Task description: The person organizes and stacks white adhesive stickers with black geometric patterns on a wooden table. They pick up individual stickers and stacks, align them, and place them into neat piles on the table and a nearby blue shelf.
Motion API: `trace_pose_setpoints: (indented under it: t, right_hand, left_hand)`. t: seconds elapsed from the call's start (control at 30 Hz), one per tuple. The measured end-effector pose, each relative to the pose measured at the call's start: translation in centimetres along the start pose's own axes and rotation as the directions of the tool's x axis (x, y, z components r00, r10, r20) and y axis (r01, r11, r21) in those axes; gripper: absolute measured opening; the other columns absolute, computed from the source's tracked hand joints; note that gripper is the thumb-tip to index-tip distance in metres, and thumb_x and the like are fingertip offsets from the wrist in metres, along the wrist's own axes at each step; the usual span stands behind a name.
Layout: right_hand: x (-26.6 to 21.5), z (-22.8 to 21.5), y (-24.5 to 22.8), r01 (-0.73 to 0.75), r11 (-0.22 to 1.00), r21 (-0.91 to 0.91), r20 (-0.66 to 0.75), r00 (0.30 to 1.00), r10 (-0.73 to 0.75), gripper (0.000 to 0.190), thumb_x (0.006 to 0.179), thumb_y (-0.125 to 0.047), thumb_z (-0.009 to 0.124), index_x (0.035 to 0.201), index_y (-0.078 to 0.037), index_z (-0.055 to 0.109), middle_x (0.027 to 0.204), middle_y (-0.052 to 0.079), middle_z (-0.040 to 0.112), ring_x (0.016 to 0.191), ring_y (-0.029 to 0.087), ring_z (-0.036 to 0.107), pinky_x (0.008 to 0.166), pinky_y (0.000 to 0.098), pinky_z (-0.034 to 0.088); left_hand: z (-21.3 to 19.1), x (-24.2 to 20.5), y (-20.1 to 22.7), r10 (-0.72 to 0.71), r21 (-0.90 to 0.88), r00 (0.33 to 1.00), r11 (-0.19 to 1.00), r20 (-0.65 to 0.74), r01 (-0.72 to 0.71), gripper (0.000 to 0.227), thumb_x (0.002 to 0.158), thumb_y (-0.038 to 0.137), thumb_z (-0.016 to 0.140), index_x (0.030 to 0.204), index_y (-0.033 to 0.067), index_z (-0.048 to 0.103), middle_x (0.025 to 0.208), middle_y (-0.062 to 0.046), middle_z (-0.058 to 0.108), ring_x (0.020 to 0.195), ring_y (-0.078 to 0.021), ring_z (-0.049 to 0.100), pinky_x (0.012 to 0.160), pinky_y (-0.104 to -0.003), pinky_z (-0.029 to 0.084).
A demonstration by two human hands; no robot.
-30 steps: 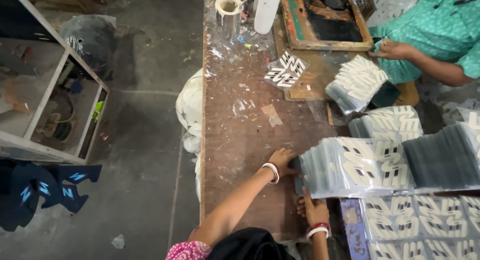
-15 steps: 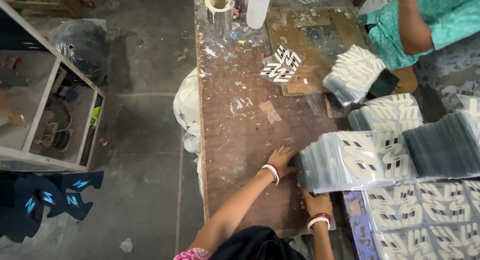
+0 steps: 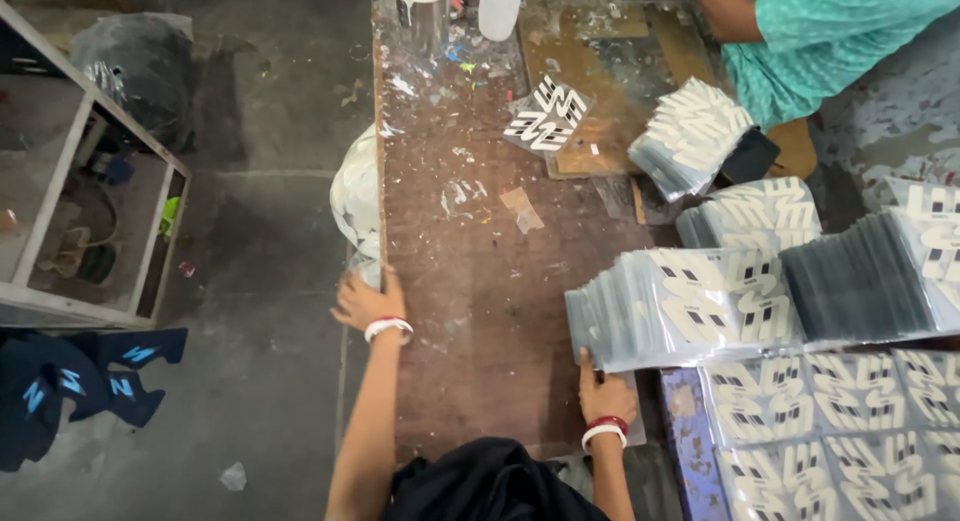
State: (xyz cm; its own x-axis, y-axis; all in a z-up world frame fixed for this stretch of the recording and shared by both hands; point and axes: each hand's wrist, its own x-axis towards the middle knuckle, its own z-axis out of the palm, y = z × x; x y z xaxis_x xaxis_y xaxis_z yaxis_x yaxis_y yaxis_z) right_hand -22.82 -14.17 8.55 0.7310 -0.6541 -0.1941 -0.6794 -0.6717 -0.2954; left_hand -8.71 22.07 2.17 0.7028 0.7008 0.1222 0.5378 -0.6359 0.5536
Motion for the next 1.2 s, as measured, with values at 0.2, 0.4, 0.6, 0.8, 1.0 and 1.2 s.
trace_pose_setpoints:
  t: [0.2, 0.4, 0.6, 0.8, 1.0, 1.2]
  right_hand:
    - [-0.4, -1.0, -0.7, -0.069, 0.996, 0.055, 0.106, 0.992, 0.063, 0.086, 0.089, -0.085, 0.039, 0.076, -0.010, 0.080, 0.061, 0.008, 0.074, 0.071, 0.032, 0.075, 0.078, 0.0455, 0.057]
    - [-0.5, -2.2, -2.1, -0.163, 0.974, 0.158, 0.159, 0.978, 0.138, 0.079, 0.082, -0.084, 0.054, 0.070, -0.009, 0.078, 0.056, 0.005, 0.071, 0.059, 0.022, 0.075, 0.069, 0.0386, 0.058]
    - [-1.2, -3.8, -4.0, -0.183, 0.970, 0.159, 0.181, 0.971, 0.153, 0.073, 0.075, -0.078, 0.070, 0.062, -0.006, 0.076, 0.053, 0.005, 0.069, 0.053, 0.019, 0.073, 0.064, 0.0352, 0.057]
    - [-1.6, -4.5, -4.7, -0.201, 0.966, 0.164, 0.190, 0.967, 0.169, 0.070, 0.074, -0.073, 0.076, 0.063, -0.004, 0.074, 0.054, 0.006, 0.069, 0.053, 0.020, 0.072, 0.062, 0.0353, 0.057]
    - [-1.4, -3.6, -4.6, -0.202, 0.965, 0.165, 0.155, 0.972, 0.176, 0.068, 0.078, -0.070, 0.075, 0.063, -0.004, 0.075, 0.054, 0.007, 0.069, 0.053, 0.019, 0.072, 0.064, 0.0343, 0.057]
    - [-1.4, -3.9, -5.0, -0.228, 0.955, 0.188, 0.161, 0.967, 0.199, 0.066, 0.077, -0.068, 0.077, 0.064, -0.004, 0.074, 0.054, 0.007, 0.069, 0.053, 0.020, 0.073, 0.063, 0.0348, 0.058]
  left_hand:
    - [2.7, 3.7, -0.6, -0.384, 0.013, 0.869, 0.916, 0.313, 0.401, 0.091, 0.090, 0.080, 0.040, 0.145, 0.0081, 0.053, 0.139, -0.021, 0.061, 0.133, -0.0420, 0.053, 0.119, -0.066, 0.013]
    - [0.1, 3.4, 1.5, -0.318, 0.074, 0.806, 0.942, 0.499, 0.326, 0.105, 0.089, 0.089, 0.019, 0.138, 0.0061, 0.063, 0.129, -0.024, 0.069, 0.127, -0.0428, 0.062, 0.122, -0.063, 0.020]
    - [1.2, 4.4, 2.1, -0.318, 0.071, 0.810, 0.942, 0.493, 0.327, 0.104, 0.084, 0.092, 0.026, 0.129, 0.0072, 0.067, 0.121, -0.025, 0.069, 0.121, -0.0427, 0.063, 0.109, -0.054, 0.039]
    - [-0.8, 3.3, 4.0, -0.404, 0.029, 0.818, 0.902, 0.408, 0.431, 0.097, 0.088, 0.087, 0.029, 0.112, 0.0062, 0.077, 0.112, -0.023, 0.074, 0.111, -0.0427, 0.068, 0.099, -0.051, 0.049]
    - [-0.9, 3.5, 4.7, -0.390, 0.055, 0.857, 0.917, 0.338, 0.396, 0.094, 0.091, 0.085, 0.033, 0.108, 0.0038, 0.078, 0.104, -0.024, 0.075, 0.104, -0.0426, 0.071, 0.091, -0.049, 0.054]
    - [-1.0, 3.7, 5.0, -0.413, 0.103, 0.842, 0.909, 0.348, 0.403, 0.094, 0.091, 0.084, 0.033, 0.107, 0.0038, 0.079, 0.101, -0.024, 0.075, 0.102, -0.0422, 0.072, 0.089, -0.049, 0.055]
